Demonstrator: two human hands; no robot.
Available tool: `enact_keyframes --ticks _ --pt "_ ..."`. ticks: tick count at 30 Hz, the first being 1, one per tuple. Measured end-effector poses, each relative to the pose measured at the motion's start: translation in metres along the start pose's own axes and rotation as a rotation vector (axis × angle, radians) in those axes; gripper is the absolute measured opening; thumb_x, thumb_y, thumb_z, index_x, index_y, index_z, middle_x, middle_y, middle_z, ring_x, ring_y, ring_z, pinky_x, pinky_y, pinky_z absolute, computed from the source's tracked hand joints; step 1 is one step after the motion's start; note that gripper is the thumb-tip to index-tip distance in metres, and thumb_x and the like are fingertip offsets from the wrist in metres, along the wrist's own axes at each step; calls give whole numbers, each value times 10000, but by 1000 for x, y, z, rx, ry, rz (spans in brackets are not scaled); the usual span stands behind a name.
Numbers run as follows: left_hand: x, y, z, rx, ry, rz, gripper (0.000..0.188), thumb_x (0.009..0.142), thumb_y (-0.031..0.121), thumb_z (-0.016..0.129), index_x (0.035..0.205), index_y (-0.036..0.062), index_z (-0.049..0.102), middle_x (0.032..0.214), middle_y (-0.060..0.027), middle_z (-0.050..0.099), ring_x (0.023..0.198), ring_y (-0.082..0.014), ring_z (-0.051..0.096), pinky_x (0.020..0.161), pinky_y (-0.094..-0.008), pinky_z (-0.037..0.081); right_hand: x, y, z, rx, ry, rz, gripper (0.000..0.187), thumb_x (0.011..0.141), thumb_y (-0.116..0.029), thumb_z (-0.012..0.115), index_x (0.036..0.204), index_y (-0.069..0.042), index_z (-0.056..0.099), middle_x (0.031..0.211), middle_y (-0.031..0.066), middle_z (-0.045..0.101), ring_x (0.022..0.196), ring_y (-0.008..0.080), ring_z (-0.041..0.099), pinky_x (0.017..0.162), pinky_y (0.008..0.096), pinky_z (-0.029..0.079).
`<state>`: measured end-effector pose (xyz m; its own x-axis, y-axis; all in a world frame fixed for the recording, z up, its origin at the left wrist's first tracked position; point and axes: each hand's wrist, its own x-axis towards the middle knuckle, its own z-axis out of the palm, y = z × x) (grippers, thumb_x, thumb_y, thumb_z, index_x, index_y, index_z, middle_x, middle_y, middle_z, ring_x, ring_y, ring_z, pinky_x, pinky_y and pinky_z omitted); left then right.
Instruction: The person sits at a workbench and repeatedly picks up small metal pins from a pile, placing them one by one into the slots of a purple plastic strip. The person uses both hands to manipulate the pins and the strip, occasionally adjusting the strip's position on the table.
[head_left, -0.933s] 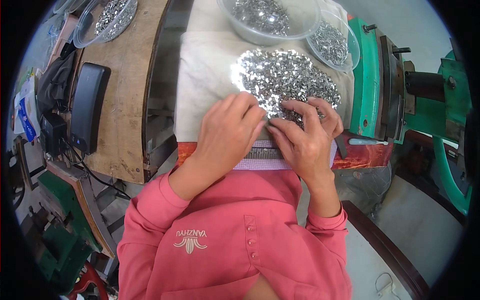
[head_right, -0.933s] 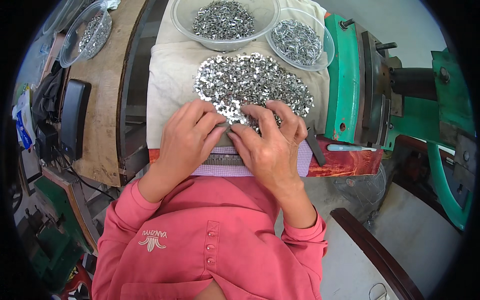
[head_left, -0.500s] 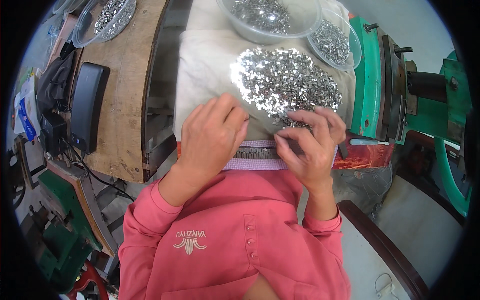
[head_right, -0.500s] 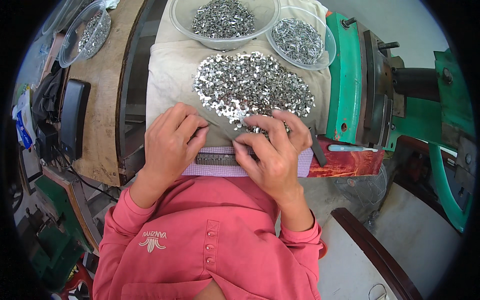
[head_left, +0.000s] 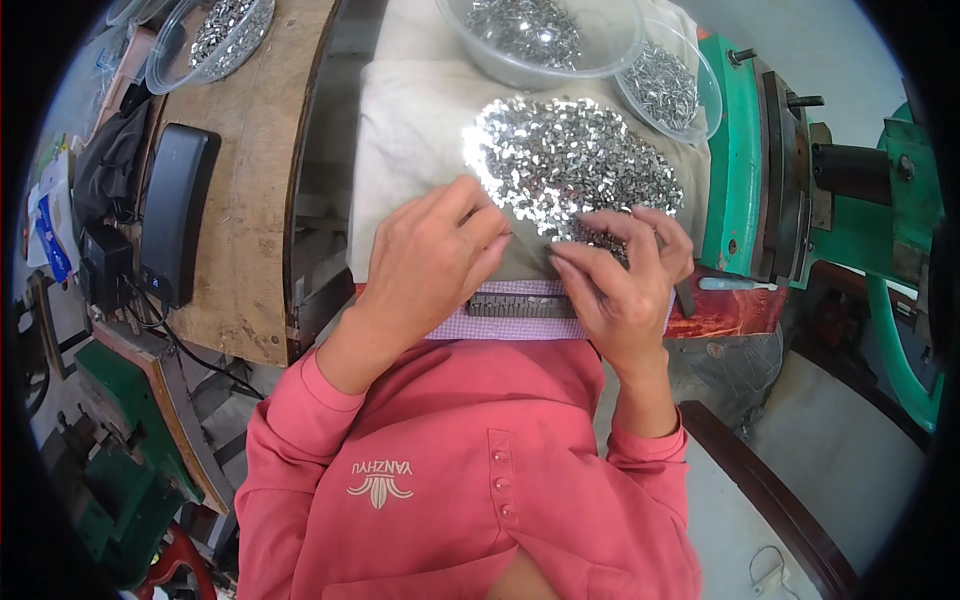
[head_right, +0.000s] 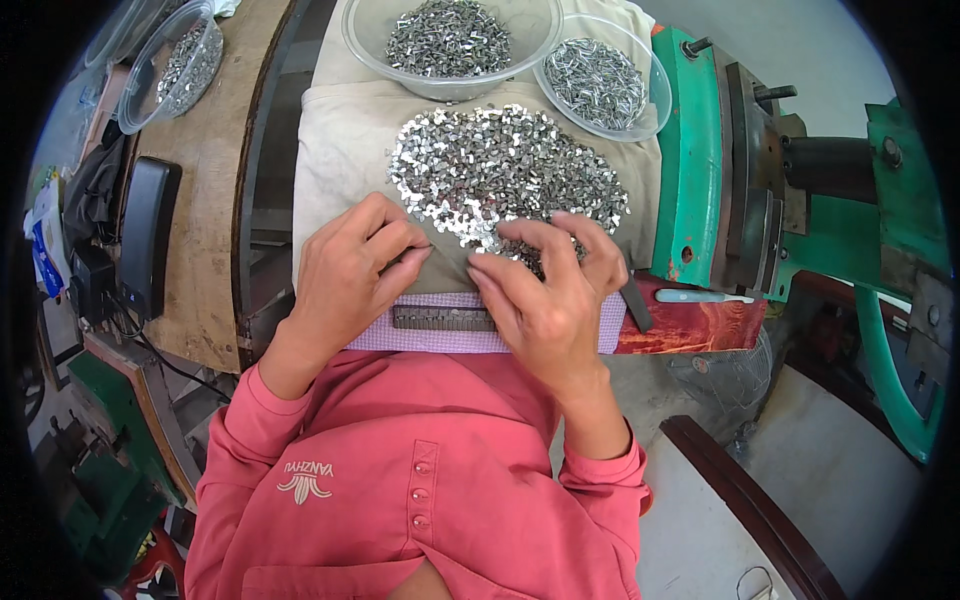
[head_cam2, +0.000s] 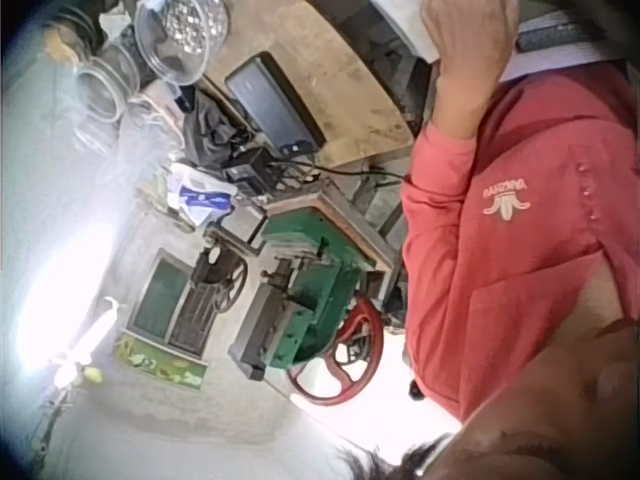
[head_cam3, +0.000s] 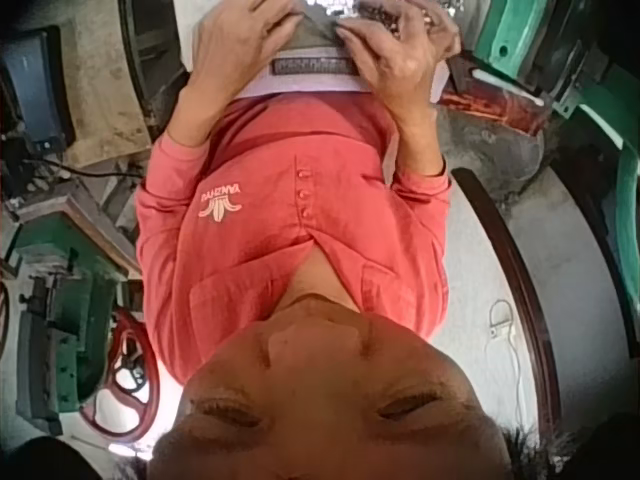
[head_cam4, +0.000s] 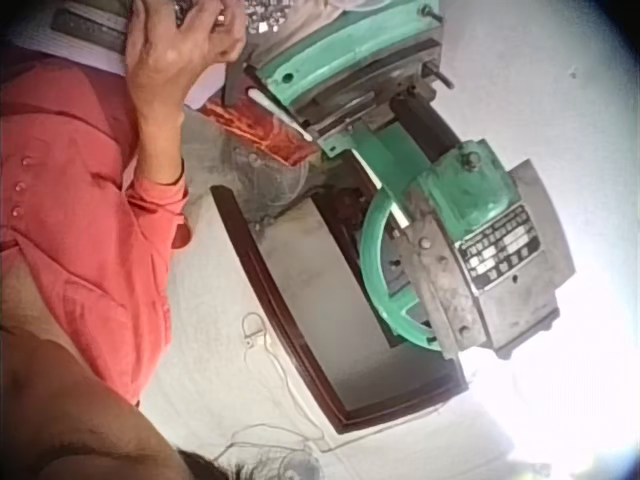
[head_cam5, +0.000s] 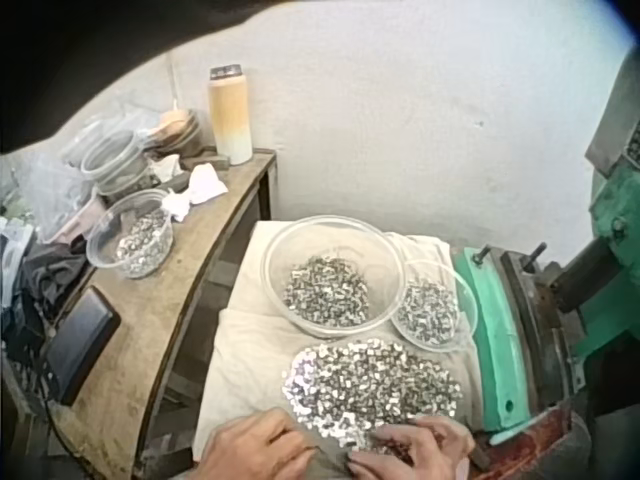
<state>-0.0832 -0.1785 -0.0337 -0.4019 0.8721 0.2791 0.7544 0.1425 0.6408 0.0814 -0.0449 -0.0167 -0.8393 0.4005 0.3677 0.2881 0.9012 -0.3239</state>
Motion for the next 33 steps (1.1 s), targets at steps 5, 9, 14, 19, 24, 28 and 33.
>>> enact_keyframes --ticks 5,9,14,19,24,28,33 --pt "-8 3 -6 -54 51 17 144 740 44 758 842 60 658 856 -80 581 716 -271 601 611 -383 466 16 -4 10 -135 -13 -63 129 706 -219 811 806 -203 732 1135 -61 651 1204 241 482 982 422 271" --pt "-27 13 -16 -85 27 39 170 710 44 771 837 69 659 895 -66 609 754 -260 591 659 -376 454 20 -10 15 -176 -10 -60 135 684 -206 798 790 -190 717 1125 -63 650 1208 236 478 983 427 264" --pt "-42 22 -11 -85 -60 41 158 741 76 752 848 66 636 952 -50 606 869 -235 588 782 -371 443 19 -11 14 -16 -74 -41 110 685 -188 788 771 -181 720 1129 -48 652 1210 256 475 987 436 264" --pt "-43 23 -10 -49 -69 17 169 734 83 754 854 68 636 972 -44 607 887 -241 587 795 -375 440 23 -8 6 56 -165 -43 76 709 -167 776 767 -185 730 1146 -41 649 1212 280 469 991 442 264" --pt "-41 26 -13 -80 -88 -14 224 696 79 792 876 85 658 967 -35 623 860 -235 586 764 -362 419 26 -3 4 75 -197 -95 80 722 -156 772 785 -186 733 1171 -35 639 1216 278 460 991 440 265" --pt "-39 29 -9 -109 -73 -16 242 692 97 805 887 82 662 967 -36 621 856 -235 586 758 -366 416 22 1 -1 43 -165 -67 119 712 -156 787 809 -185 725 1132 -43 652 1214 271 466 988 434 266" --pt "-35 33 3 -83 -38 21 211 703 83 789 885 82 681 952 -35 624 849 -221 587 751 -364 416 -4 5 -7 84 -59 14 149 706 -142 813 816 -170 716 1077 -48 676 1207 275 475 979 418 269"
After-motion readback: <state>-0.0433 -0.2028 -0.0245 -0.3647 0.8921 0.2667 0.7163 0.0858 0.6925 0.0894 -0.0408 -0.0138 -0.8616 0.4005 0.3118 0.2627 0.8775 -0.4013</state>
